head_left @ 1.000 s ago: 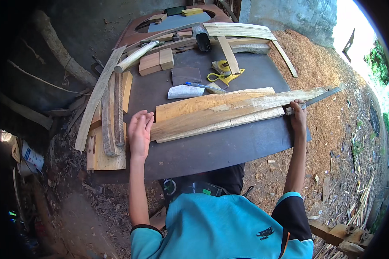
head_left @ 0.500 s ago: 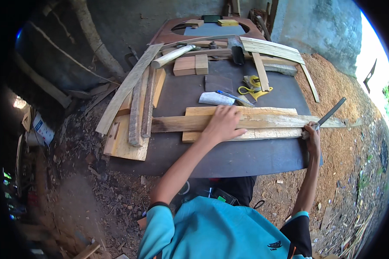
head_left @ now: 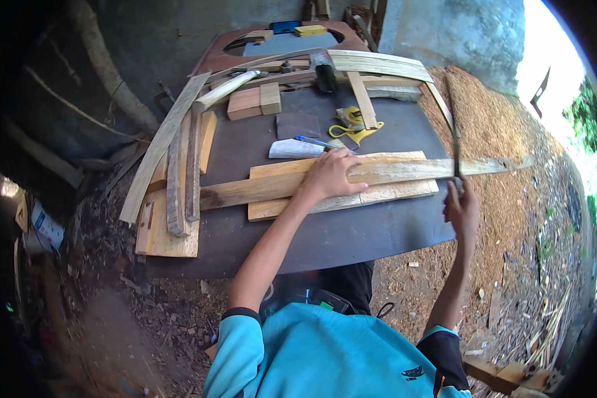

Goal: Saw a piece of wood into two parts using a hand saw on a workbench.

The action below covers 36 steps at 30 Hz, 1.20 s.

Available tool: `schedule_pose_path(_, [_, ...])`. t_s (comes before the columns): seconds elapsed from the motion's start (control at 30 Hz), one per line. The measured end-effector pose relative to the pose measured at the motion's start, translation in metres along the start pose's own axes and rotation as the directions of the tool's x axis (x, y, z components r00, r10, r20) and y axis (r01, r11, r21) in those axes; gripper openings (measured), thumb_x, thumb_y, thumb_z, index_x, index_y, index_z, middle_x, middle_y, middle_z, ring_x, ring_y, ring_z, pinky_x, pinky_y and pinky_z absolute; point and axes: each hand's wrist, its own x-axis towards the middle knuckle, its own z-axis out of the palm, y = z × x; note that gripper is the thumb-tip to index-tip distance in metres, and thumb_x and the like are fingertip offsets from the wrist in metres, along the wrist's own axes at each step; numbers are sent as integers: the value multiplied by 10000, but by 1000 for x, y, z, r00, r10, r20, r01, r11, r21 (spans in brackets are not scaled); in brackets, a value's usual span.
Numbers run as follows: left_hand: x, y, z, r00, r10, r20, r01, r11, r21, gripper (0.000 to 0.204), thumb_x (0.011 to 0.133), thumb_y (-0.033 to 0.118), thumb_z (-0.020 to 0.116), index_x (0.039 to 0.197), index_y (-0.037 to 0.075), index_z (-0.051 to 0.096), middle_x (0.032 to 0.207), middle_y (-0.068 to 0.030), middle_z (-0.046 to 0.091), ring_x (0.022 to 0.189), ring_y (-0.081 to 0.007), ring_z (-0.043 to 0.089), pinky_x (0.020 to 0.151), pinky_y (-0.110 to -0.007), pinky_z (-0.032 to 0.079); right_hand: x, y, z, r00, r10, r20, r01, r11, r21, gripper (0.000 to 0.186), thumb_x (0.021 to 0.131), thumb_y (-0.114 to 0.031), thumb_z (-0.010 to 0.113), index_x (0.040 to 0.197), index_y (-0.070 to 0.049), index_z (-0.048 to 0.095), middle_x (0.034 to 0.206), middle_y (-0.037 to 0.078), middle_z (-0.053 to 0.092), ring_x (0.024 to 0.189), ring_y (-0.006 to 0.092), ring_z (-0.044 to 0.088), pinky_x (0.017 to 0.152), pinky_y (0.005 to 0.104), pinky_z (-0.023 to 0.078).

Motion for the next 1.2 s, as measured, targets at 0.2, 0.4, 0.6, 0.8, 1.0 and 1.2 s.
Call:
schedule_pose_path(0.2, [2,3,-4,993,-70,-91,61,993,-97,283,655,216,638,852,13,653,847,-126,629,786,-270,603,723,-350,482,-59,-11,74,959,-239,153,240,971,16,377,872,-59,519,1242,-44,448,621,173,606,557,299,609,506,362,459])
schedule_pose_path(0.4, [4,5,-2,984,-133,-118,109,976,-191,206,676,119,592,844,22,664,796,-120,631,707,-234,608,671,-324,489,-70,-18,109,934,-320,156,339,934,-110,402,813,-8,504,1211,-7,449,676,247,590,664,417,595,589,502,453])
schedule_pose_path(0.6, [2,7,-6,984,-150,-92,133,976,-175,168,731,114,606,866,41,673,805,-101,635,720,-218,619,661,-316,489,-71,-29,110,934,-280,222,331,913,-237,495,776,-21,523,1263,-18,437,713,230,607,661,401,607,610,486,494])
schedule_pose_path(0.8, [4,2,-2,983,-140,-115,120,979,-166,143,752,120,613,862,51,673,793,-86,635,700,-203,621,633,-311,485,-68,-28,114,936,-273,224,324,916,-238,484,785,-29,511,1265,-22,445,712,228,610,652,408,610,594,487,497])
schedule_pose_path(1.0, [6,3,-3,987,-129,-98,112,980,-162,142,754,114,608,863,46,669,783,-96,634,696,-214,624,635,-312,488,-62,-29,118,943,-234,236,299,909,-290,462,810,-45,485,1270,-27,442,719,237,610,644,411,610,586,487,502])
schedule_pose_path(1.2, [5,5,-3,979,-175,-101,156,972,-177,133,755,124,618,843,37,669,777,-102,635,688,-222,625,634,-323,486,-70,-27,119,920,-339,195,386,868,-311,500,785,-22,498,1281,-37,443,686,225,600,611,389,613,562,472,501])
